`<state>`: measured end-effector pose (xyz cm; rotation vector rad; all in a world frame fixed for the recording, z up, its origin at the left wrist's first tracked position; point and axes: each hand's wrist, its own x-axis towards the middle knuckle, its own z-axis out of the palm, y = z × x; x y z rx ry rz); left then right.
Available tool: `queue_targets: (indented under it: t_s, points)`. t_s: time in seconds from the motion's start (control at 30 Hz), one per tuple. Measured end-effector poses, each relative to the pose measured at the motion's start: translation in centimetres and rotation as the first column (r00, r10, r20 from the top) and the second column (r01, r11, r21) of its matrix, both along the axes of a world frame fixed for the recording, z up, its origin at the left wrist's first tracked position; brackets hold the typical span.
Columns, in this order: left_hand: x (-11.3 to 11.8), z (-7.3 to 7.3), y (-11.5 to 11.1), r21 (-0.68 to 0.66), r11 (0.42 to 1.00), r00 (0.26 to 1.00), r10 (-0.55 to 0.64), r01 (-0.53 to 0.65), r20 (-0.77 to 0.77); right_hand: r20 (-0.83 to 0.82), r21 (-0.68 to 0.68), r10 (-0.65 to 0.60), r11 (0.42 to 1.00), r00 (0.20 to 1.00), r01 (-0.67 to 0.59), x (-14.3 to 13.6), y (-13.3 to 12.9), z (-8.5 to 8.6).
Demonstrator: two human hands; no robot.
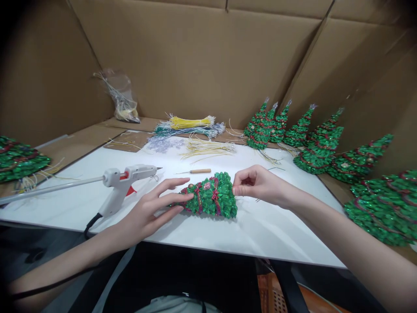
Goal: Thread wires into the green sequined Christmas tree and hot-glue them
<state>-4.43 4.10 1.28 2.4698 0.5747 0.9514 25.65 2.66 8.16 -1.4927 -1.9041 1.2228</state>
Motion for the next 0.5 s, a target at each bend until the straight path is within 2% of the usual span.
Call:
queue_targets:
  t_s: [0.13,0.27,0.5]
  points:
    - [0.94,-0.27,-0.17,-0.065,0.998,0.996,0.027,-0.022,0.084,-0.011,0.004,-0.014,1.000,1.000,0.014,-0.07,-0.06,-0.01]
    - [1.22,-0.37,-0.17,-0.132,0.991,0.994,0.019,-0.006,0.105,-0.020,0.009,-0.014,1.000,1.000,0.014,-0.09,-0.07,-0.02]
    - [1.14,-0.47,-0.12,-0.134,0.991,0.995,0.021,-0.008,0.101,-0.032,0.024,0.001,1.000,0.999,-0.001,0.13,0.08,-0.33]
